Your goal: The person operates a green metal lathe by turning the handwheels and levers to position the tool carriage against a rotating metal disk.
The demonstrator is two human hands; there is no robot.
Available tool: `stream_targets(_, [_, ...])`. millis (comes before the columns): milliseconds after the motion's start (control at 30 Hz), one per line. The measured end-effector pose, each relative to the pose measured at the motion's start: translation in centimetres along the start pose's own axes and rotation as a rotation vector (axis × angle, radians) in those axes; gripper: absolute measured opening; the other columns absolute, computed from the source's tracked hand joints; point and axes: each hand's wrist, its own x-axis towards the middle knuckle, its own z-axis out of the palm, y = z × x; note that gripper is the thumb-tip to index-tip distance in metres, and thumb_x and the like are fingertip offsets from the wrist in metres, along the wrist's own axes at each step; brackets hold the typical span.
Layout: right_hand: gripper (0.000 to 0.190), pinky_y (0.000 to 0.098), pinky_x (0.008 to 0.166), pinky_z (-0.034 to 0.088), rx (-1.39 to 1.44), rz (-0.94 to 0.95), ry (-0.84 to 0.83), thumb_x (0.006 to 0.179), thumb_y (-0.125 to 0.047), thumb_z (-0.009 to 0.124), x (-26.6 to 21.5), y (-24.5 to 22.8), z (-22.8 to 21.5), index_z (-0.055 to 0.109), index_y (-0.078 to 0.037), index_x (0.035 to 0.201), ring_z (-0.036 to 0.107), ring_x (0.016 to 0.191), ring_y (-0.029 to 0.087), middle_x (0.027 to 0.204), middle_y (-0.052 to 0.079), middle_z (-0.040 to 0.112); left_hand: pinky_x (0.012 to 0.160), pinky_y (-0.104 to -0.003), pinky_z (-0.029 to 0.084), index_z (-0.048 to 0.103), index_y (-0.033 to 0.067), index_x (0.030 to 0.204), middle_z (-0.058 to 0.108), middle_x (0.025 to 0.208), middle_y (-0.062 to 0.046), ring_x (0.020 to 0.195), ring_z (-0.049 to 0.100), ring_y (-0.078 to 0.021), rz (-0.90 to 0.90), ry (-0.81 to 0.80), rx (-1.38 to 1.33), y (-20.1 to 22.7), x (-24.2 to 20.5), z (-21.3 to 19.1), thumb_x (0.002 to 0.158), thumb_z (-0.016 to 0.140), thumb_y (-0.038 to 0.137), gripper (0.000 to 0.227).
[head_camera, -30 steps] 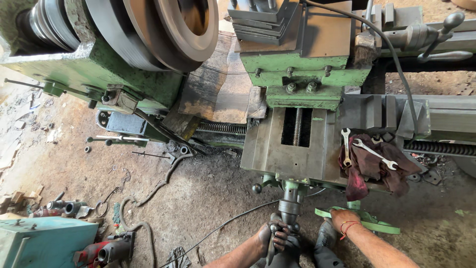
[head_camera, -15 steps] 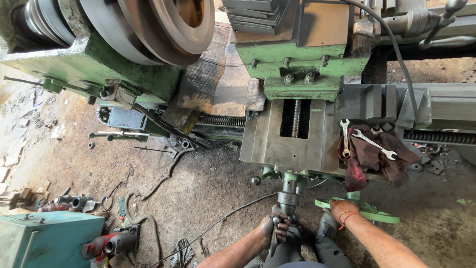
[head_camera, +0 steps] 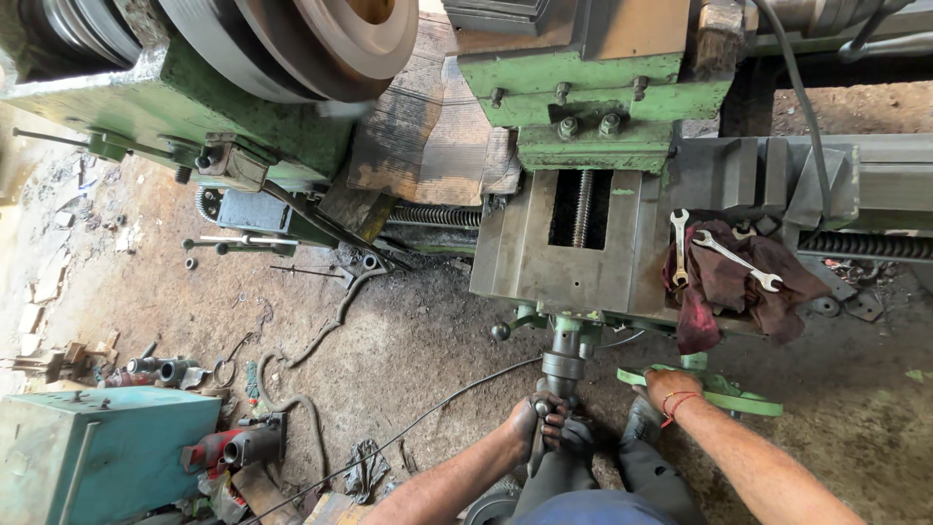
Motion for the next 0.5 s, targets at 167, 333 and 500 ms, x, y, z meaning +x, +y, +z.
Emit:
stream_targets(167, [0.052,0.0440,0.094,0.057,0.023,-0.006,0.021,0.094,-0.062,0.056,-0.3,-0.2,0.1,0.067,-0.017,0.117,0.072,0.111,0.027,0.114,0.006,0.075,0.047,-0.023,0.030,0.055,0.0199,0.080,0.045,0.061,0.010,0.047,0.038,-0.0051,0.017,0.058,0.019,-0.5,0.2,0.2,0.089,0.065,0.030,0.016])
stream_targets(333, [0.051,0.0431,0.096,0.057,0.016,0.000,-0.002,0.095,-0.061,0.056,-0.4,-0.3,-0.3,0.068,-0.017,0.118,0.071,0.112,0.027,0.117,0.006,0.074,0.047,-0.023,0.030,0.055,0.0199,0.080,0.045,0.062,0.010,0.048,0.038,-0.0055,0.035,0.119,0.022,-0.8,0.5,0.5,0.088,0.065,0.031,0.017])
stream_targets(500, [0.050,0.0429,0.097,0.057,0.000,-0.005,-0.021,0.096,-0.060,0.056,-0.5,-0.4,-0.5,0.069,-0.018,0.118,0.071,0.114,0.027,0.118,0.006,0.074,0.047,-0.023,0.030,0.056,0.0199,0.080,0.046,0.062,0.010,0.049,0.038,-0.0051,0.066,0.138,0.059,-0.9,0.2,1.2,0.089,0.065,0.030,0.017])
